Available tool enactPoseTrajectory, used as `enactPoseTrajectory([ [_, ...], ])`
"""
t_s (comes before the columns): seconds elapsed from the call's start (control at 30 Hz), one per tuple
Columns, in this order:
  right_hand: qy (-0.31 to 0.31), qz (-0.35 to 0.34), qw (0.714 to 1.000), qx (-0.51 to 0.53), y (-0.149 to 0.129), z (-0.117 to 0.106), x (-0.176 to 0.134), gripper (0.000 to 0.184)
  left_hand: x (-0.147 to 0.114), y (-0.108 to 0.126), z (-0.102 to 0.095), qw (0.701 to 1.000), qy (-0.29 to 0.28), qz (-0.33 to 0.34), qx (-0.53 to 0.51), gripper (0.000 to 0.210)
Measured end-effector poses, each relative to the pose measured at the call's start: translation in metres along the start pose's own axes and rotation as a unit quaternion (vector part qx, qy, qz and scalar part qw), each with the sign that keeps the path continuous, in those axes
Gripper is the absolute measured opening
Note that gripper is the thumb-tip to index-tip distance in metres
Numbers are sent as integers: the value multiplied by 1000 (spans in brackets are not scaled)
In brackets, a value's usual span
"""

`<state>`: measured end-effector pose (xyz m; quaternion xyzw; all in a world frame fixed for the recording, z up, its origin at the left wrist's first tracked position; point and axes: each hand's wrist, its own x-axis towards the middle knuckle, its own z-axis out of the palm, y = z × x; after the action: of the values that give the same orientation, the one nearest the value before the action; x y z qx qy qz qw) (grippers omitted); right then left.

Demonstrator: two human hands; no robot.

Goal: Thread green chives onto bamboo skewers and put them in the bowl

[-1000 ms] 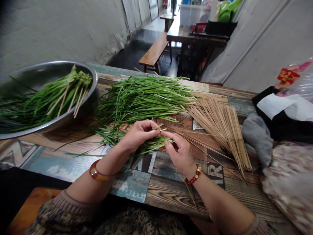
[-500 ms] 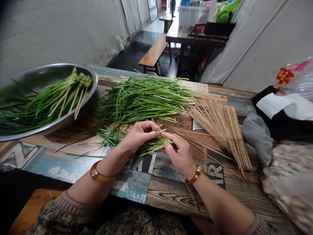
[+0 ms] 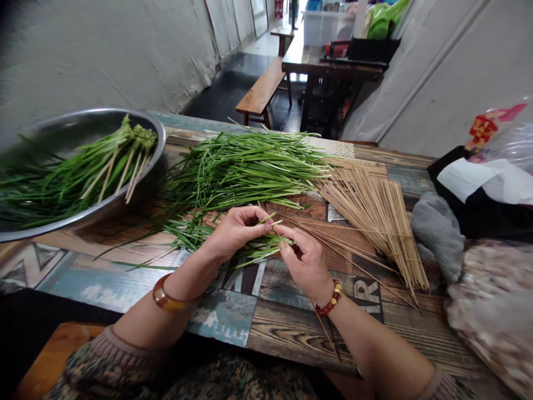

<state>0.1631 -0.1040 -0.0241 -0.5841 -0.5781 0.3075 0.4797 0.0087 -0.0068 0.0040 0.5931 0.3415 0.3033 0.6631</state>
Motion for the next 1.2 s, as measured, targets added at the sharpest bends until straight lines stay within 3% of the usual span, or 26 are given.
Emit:
enactPoseTrajectory([
  [1.0, 1, 50, 999, 1, -1, 1, 1, 33, 0, 5, 4, 962, 31, 150, 225, 9],
  [1.2, 2, 52, 997, 50, -4, 2, 1, 54, 1, 5, 3, 970, 20, 125, 209, 8],
])
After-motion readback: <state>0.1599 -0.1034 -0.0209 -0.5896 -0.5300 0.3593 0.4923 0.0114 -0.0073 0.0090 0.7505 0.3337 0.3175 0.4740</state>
